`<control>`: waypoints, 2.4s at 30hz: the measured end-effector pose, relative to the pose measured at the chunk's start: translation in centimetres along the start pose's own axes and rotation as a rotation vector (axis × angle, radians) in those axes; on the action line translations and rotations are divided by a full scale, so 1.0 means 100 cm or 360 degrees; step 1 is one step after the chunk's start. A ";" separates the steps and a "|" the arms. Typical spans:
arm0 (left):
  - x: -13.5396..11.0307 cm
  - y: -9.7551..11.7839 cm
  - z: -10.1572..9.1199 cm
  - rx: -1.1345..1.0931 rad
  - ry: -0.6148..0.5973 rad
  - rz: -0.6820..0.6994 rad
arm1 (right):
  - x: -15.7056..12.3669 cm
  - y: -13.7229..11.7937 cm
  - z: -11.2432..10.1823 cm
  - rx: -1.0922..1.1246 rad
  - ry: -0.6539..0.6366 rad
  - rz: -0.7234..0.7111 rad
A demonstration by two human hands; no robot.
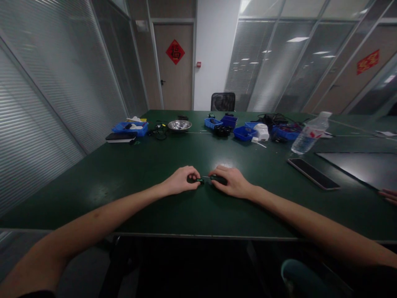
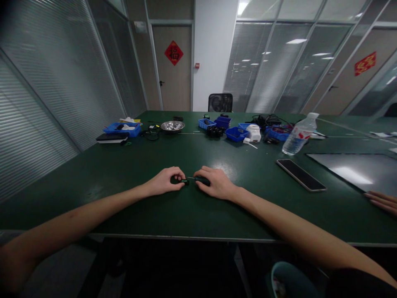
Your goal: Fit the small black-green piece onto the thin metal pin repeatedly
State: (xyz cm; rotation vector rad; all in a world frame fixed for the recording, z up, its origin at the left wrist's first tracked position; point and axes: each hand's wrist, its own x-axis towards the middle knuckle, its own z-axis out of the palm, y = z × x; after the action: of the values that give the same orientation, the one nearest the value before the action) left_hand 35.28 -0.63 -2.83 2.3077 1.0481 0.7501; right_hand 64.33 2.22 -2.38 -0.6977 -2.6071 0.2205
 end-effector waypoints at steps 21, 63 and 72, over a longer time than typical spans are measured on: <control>-0.014 -0.001 -0.015 0.0278 -0.0091 0.0102 | -0.002 -0.003 -0.002 0.0019 -0.0043 -0.0058; -0.012 -0.004 -0.014 0.0110 -0.0120 0.0131 | -0.001 0.000 -0.002 0.0116 -0.0107 -0.0131; -0.012 -0.003 -0.012 0.0136 -0.0104 0.0113 | 0.001 -0.001 -0.003 0.0207 -0.0119 -0.0107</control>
State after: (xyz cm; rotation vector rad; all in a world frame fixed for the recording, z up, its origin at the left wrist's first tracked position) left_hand 33.62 -1.16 -2.49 2.4360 0.9918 0.6644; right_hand 64.37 2.22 -2.11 -0.5662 -2.6535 0.3984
